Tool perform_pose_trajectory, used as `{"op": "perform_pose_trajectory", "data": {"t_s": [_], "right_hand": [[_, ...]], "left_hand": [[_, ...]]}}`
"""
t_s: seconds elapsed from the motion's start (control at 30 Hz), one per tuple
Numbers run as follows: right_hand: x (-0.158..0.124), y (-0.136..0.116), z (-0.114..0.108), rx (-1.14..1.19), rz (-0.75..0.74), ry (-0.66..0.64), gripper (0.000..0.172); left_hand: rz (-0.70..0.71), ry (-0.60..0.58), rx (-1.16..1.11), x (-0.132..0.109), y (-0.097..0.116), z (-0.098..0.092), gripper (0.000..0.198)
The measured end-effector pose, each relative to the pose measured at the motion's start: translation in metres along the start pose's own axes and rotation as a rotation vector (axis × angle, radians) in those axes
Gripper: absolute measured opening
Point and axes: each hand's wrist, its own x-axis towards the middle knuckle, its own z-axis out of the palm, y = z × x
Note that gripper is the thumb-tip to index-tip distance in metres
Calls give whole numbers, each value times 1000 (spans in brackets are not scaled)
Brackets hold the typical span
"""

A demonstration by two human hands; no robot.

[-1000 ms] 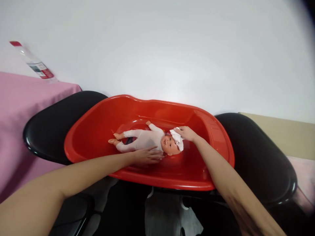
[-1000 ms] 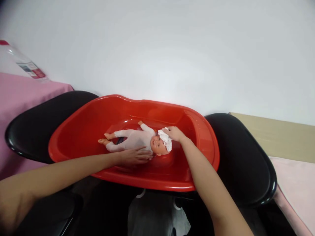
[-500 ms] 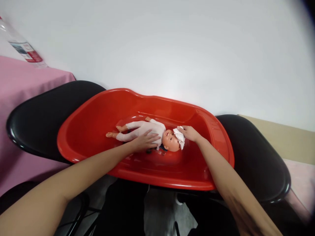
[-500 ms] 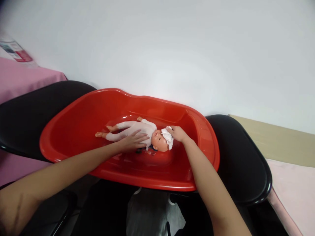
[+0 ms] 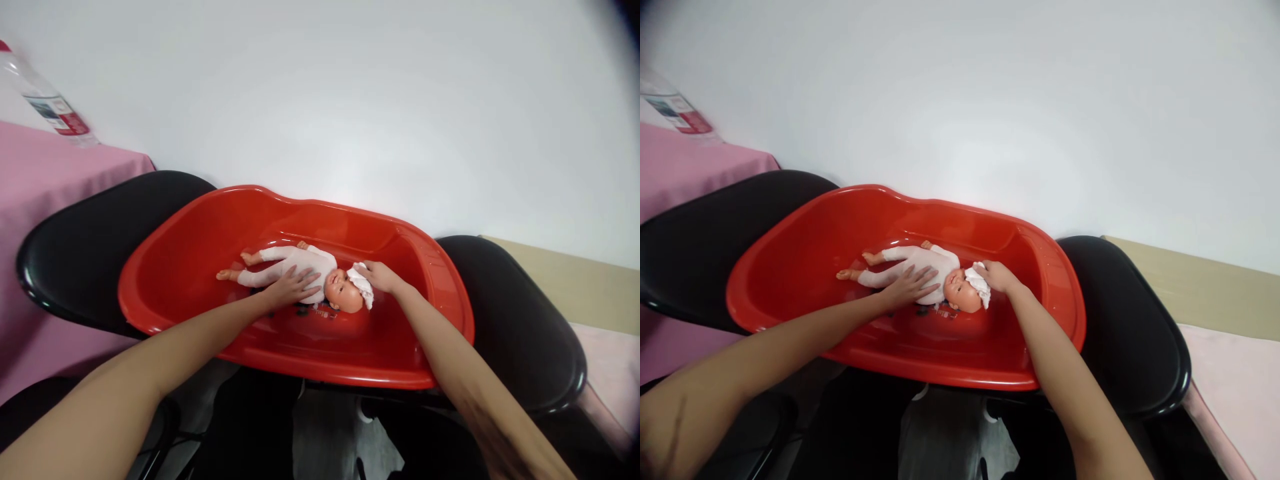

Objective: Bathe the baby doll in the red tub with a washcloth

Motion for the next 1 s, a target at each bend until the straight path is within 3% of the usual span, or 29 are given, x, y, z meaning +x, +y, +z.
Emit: {"op": "perform_pose_trajectory", "data": {"t_s": [0.13,0.37,0.63,0.73,0.83,0.93,1.0], "right_hand": [[1,6,0,14,-14,-28,57],[-3,-3,-2,-47,35,-5,51],[-12,-29,1,-363,-61,107,34],[-16,-43,15,-623,-296,61,29],[-20,-60,51,-934,-683,-122,19],[-19,-79,104,-1126,-1043,-292,37],[-8,-91,138,-1195,-1161,-403,52]], "left_hand": [[57,36,-106,4,-15,-5,61],[-396,174,-188,7,-5,6,69],[-484,163,-234,22,1,-22,57],[-499,161,-252,30,-1,-28,55],[-529,163,-264,36,-5,-34,55],[-564,153,-272,38,-6,-41,55],[-572,152,-276,39,-5,-44,55]]}}
